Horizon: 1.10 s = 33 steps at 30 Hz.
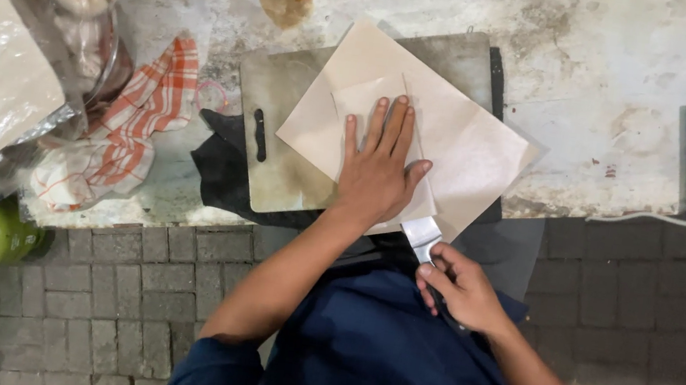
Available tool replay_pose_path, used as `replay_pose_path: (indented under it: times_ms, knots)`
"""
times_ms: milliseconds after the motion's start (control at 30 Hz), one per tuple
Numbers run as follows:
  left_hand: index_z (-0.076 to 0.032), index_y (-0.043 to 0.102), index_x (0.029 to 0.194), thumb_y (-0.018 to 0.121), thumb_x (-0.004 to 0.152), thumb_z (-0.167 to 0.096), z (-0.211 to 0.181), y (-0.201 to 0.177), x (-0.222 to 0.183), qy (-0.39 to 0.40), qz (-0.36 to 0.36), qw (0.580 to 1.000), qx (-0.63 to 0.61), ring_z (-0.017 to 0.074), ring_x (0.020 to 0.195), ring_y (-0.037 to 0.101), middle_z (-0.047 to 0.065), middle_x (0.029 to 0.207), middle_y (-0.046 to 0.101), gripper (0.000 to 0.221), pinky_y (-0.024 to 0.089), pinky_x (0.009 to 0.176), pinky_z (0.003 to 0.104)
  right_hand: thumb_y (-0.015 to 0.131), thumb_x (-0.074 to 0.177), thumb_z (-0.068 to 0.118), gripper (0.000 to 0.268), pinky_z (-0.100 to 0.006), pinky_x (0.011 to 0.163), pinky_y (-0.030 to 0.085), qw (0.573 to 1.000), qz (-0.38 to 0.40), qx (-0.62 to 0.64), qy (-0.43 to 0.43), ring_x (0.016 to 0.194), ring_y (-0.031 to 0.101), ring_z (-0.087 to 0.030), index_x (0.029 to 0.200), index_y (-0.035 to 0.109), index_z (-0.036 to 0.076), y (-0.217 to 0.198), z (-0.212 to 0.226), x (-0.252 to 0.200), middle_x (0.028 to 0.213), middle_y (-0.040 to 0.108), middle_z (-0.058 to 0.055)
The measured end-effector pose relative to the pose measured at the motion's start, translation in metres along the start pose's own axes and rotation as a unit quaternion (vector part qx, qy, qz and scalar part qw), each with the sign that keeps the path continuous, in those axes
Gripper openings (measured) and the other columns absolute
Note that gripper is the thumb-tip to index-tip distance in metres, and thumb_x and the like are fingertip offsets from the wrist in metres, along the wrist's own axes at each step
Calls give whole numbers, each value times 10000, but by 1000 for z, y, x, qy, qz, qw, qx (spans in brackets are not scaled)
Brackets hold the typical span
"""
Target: Cutting paper liners to size and placing them inside small cardboard boxes for food packaging.
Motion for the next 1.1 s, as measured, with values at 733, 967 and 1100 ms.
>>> replay_pose_path:
  times_ms: [733, 967, 1100]
  knots:
    - [-42, 14, 1586, 136, 1021, -597, 3, 2, 7, 8, 39, 999, 22, 415, 1499, -130, 134, 1662, -60, 801, -150, 1166, 605, 595, 905, 4, 58, -312, 303, 487, 994, -106, -14, -19, 340, 634, -255, 884, 613, -46, -11, -1, -1, 522, 629, -203]
    - [-50, 10, 1590, 159, 1027, -589, 3, -5, 5, 15, 31, 999, 27, 405, 1503, -130, 129, 1664, -60, 793, -151, 1173, 590, 592, 922, 24, 66, -330, 347, 487, 992, -122, -20, -35, 364, 646, -273, 893, 616, -31, -15, 14, -1, 549, 633, -209]
    - [-49, 11, 1589, 184, 1032, -581, 0, -8, 0, 27, 37, 999, 24, 409, 1502, -120, 136, 1663, -48, 789, -135, 1177, 592, 594, 945, 80, 135, -312, 399, 473, 992, -117, -41, -38, 373, 659, -259, 845, 622, -6, -3, 31, 6, 526, 649, -186]
Point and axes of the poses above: each hand's wrist, its own x-axis towards the middle knuckle, its own y-axis out of the palm, z = x × y, the point moved 5 cm from there along x, towards the middle knuckle
